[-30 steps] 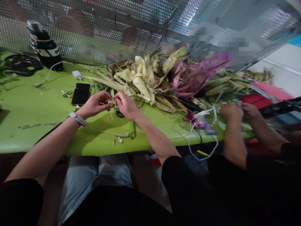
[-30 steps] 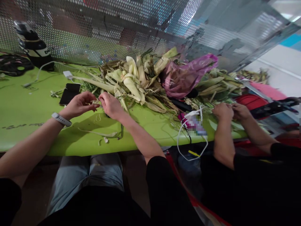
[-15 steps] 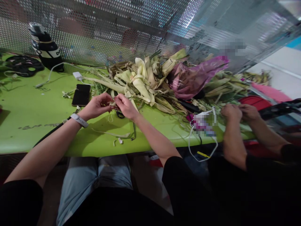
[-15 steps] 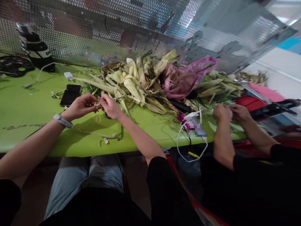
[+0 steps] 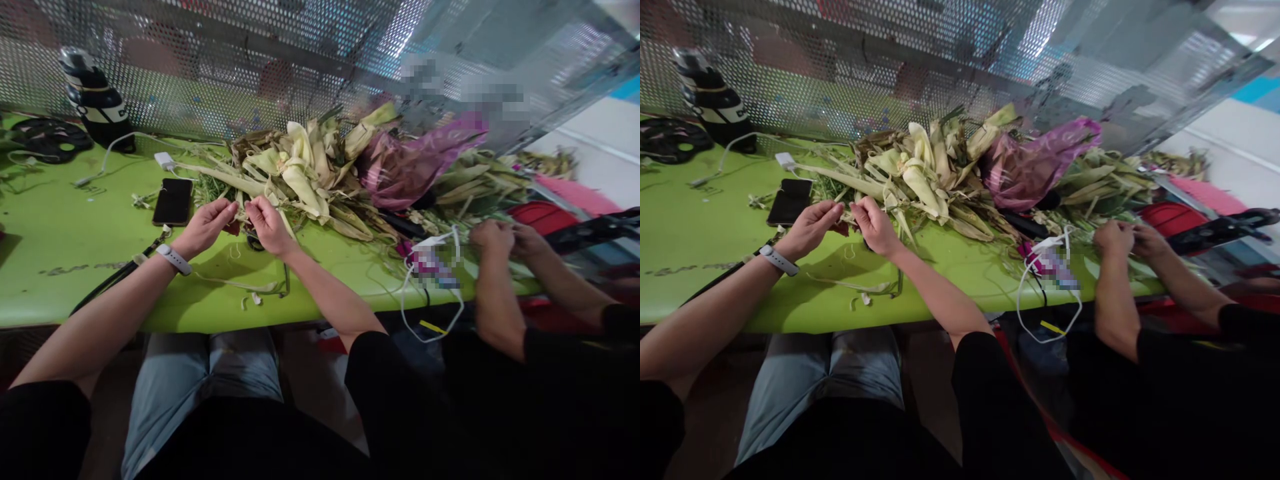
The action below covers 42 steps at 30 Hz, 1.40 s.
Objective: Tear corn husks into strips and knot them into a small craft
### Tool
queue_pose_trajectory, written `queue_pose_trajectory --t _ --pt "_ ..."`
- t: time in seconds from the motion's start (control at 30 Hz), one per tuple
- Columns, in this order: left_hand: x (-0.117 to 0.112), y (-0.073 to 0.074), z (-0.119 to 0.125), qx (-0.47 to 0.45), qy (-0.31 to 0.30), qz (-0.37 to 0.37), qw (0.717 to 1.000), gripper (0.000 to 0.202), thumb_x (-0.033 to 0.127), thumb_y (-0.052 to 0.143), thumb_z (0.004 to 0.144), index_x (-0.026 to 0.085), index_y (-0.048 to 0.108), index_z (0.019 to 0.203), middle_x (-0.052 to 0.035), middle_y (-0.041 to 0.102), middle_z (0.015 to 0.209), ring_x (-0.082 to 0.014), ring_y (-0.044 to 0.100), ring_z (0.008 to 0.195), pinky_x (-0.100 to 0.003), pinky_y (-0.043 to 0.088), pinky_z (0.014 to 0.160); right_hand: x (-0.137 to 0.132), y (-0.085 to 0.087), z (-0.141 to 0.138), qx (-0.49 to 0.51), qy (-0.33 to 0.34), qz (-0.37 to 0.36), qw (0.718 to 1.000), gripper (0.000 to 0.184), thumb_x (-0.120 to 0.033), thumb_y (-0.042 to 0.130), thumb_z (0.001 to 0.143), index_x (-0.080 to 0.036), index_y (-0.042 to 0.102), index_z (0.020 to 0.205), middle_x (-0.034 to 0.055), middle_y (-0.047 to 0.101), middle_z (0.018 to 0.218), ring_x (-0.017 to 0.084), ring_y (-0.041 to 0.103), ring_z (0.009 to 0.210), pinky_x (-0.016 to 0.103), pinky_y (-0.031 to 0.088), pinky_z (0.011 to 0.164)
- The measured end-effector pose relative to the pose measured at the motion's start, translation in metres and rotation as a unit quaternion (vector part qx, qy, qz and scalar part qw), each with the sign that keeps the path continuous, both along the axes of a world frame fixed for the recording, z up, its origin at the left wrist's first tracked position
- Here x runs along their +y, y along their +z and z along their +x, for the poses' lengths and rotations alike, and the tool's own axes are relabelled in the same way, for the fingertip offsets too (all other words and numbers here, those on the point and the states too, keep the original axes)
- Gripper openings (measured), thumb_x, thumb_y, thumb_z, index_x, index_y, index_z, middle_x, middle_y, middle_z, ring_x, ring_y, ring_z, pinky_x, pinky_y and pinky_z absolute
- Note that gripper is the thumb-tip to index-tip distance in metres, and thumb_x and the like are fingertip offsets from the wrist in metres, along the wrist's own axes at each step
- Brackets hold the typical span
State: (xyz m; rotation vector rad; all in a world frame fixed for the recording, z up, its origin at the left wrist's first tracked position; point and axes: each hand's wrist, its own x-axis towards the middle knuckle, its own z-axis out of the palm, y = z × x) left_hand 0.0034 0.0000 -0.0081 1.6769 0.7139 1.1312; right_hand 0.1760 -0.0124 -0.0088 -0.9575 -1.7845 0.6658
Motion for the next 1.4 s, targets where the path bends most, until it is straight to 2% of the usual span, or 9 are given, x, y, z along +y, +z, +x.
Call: queue_pose_trajectory --t 0.23,0.33,0.53,0.7,0.77,0.9,1.07,1.27,1.4 --pt "-0.002 0.004 -0.001 0.002 -0.004 0.036 0.999 0.048 0.062 0.059 0.088 0.018 0.051 0.068 0.0013 0.052 0.064 -0.0126 0.062 0.065 -0.029 0.060 0.073 -0.003 0.005 0.000 0.019 -0.029 0.011 0.999 0.045 -0.067 0.037 0.096 -0.024 0.042 0.080 -0.0030 0.042 0.068 0.013 0.043 0.063 0.029 0.042 0.063" --pt "-0.001 0.003 -0.001 -0.002 -0.003 0.041 0.999 0.047 0.062 0.059 0.088 0.018 0.052 0.070 0.0000 0.055 0.066 -0.0133 0.063 0.066 -0.031 0.061 0.073 -0.003 0.005 0.000 0.016 -0.036 0.019 0.999 0.044 -0.064 0.036 0.098 -0.025 0.042 0.081 -0.0029 0.042 0.068 0.013 0.044 0.063 0.029 0.041 0.063" --pt "-0.001 0.000 0.002 0.001 0.027 -0.015 1.000 0.039 0.056 0.059 0.091 0.020 0.049 0.080 0.0011 0.061 0.064 -0.0131 0.066 0.055 -0.027 0.060 0.055 -0.002 0.000 0.000 -0.054 -0.021 0.053 0.997 0.042 -0.062 0.035 0.099 -0.024 0.040 0.081 -0.0036 0.046 0.065 0.012 0.046 0.059 0.028 0.039 0.061" --pt "-0.007 0.003 0.005 0.025 0.087 -0.017 0.996 0.031 0.044 0.061 0.093 0.020 0.047 0.078 0.0063 0.053 0.046 -0.0065 0.050 0.035 -0.015 0.043 0.037 0.005 -0.009 0.001 -0.102 -0.011 0.101 0.990 0.041 -0.058 0.033 0.101 -0.023 0.042 0.081 -0.0030 0.049 0.067 0.013 0.049 0.061 0.028 0.040 0.063" --pt "-0.008 0.005 0.004 0.034 0.071 -0.013 0.997 0.029 0.040 0.063 0.093 0.020 0.048 0.078 0.0071 0.051 0.044 -0.0064 0.048 0.032 -0.015 0.042 0.036 0.008 -0.011 0.002 -0.105 -0.039 0.147 0.983 0.041 -0.056 0.034 0.102 -0.023 0.044 0.081 -0.0004 0.052 0.072 0.015 0.052 0.069 0.029 0.043 0.068" --pt "-0.010 0.008 0.003 0.042 0.012 -0.015 0.999 0.027 0.038 0.063 0.093 0.019 0.049 0.079 0.0084 0.048 0.043 -0.0063 0.046 0.031 -0.019 0.049 0.041 0.011 -0.008 0.005 -0.094 -0.083 0.227 0.966 0.040 -0.054 0.033 0.103 -0.022 0.047 0.082 0.0057 0.058 0.086 0.018 0.056 0.087 0.034 0.046 0.082" --pt "-0.013 0.013 0.002 0.021 0.003 -0.014 1.000 0.031 0.045 0.063 0.092 0.020 0.049 0.081 0.0100 0.046 0.041 -0.0057 0.041 0.028 -0.021 0.051 0.041 0.007 -0.007 0.006 -0.081 -0.090 0.137 0.983 0.037 -0.053 0.036 0.103 -0.022 0.049 0.088 -0.0016 0.055 0.070 0.012 0.054 0.064 0.027 0.043 0.063" --pt "-0.013 0.015 -0.001 -0.005 0.006 -0.027 1.000 0.036 0.052 0.066 0.088 0.019 0.052 0.084 0.0102 0.045 0.040 -0.0061 0.041 0.027 -0.021 0.051 0.041 0.006 -0.008 0.005 -0.032 -0.093 0.103 0.990 0.036 -0.054 0.037 0.102 -0.023 0.046 0.087 -0.0032 0.056 0.067 0.011 0.059 0.059 0.026 0.042 0.059" --pt "-0.012 0.014 0.000 -0.035 -0.002 -0.057 0.998 0.040 0.055 0.066 0.086 0.019 0.051 0.082 0.0046 0.058 0.055 -0.0106 0.061 0.046 -0.025 0.059 0.054 0.009 -0.008 0.008 -0.050 -0.083 0.131 0.987 0.035 -0.053 0.039 0.102 -0.022 0.048 0.088 -0.0032 0.055 0.068 0.010 0.058 0.060 0.025 0.041 0.059"
